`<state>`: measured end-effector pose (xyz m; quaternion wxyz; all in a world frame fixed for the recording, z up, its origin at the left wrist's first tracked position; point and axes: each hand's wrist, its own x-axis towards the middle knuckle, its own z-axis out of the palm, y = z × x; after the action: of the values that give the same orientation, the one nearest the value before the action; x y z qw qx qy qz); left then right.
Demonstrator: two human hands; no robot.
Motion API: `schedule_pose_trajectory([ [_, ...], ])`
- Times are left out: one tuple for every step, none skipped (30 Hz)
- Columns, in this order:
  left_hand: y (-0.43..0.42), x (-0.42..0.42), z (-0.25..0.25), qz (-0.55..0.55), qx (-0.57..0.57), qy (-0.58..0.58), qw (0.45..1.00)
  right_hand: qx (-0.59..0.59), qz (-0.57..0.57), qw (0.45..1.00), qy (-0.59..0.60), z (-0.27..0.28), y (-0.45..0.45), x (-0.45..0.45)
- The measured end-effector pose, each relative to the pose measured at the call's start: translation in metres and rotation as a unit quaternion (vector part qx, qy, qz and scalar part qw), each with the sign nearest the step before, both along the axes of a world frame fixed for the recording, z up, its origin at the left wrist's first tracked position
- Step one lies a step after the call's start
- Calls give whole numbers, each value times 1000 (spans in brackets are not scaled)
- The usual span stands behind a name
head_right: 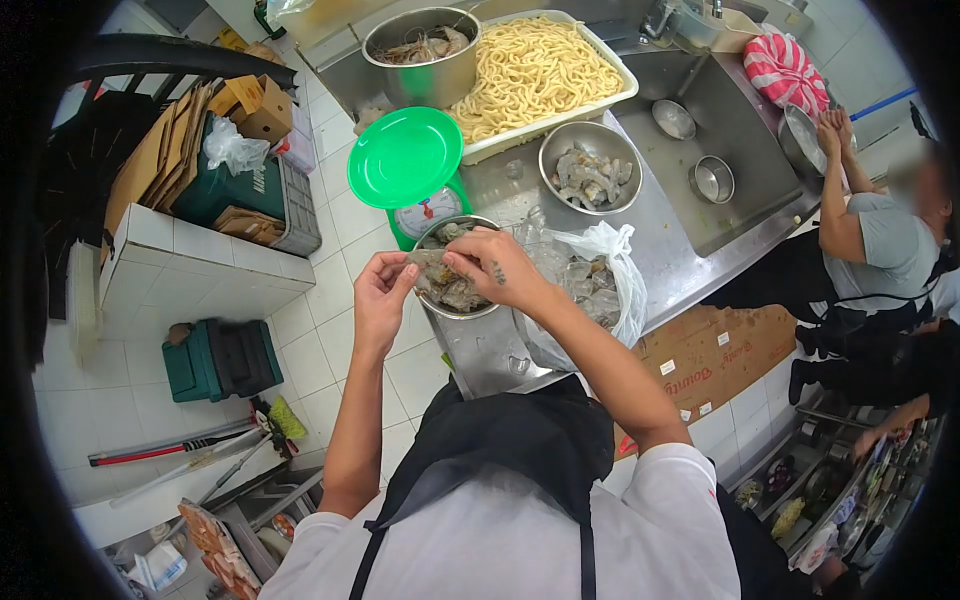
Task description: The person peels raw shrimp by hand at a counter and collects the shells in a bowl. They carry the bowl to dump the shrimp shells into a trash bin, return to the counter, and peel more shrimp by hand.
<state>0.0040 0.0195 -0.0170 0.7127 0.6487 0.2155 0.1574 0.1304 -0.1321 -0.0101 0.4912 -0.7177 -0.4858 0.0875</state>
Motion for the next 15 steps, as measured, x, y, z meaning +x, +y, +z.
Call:
schedule_pose_trajectory([
  [0,1,0,-5,-1,-2,1000,0,-1,1000,0,1,-1,0],
  [0,1,0,-6,-2,-2,1000,11,7,1000,-14,2,-2,1],
  [0,0,0,-15,-2,-4,1000,23,14,999,-28,3,-2,1],
  [1,0,0,-24,-1,-7,1000,23,13,999,-29,2,-3,3],
  [1,-1,0,-24,-1,-7,1000,26,15,999,-46,-1,-4,5],
  [1,-1,-1,-33,8,-1,999,30,17,997,-63,-1,-4,6],
  [2,-2,-2,-42,18,5,999,30,17,997,-62,0,-5,6],
  [2,-2,-2,-42,19,5,999,22,10,998,-57,2,-6,7],
  [2,-3,-3,-42,29,13,999,13,2,999,-52,4,-9,8],
  [1,-3,-4,-42,39,22,998,13,1,999,-53,5,-12,13],
  [3,-4,-4,-42,40,22,998,26,-39,997,-57,5,-17,20],
  [7,-6,-4,-19,25,25,999,39,-79,994,-61,6,-21,28],
  [10,-8,-4,5,10,29,1000,40,-78,994,-61,10,-25,33],
  [11,-9,-4,6,10,31,999,34,-107,992,-66,17,-31,38],
  [11,-9,-2,8,15,32,999,28,-136,988,-72,25,-36,41],
])
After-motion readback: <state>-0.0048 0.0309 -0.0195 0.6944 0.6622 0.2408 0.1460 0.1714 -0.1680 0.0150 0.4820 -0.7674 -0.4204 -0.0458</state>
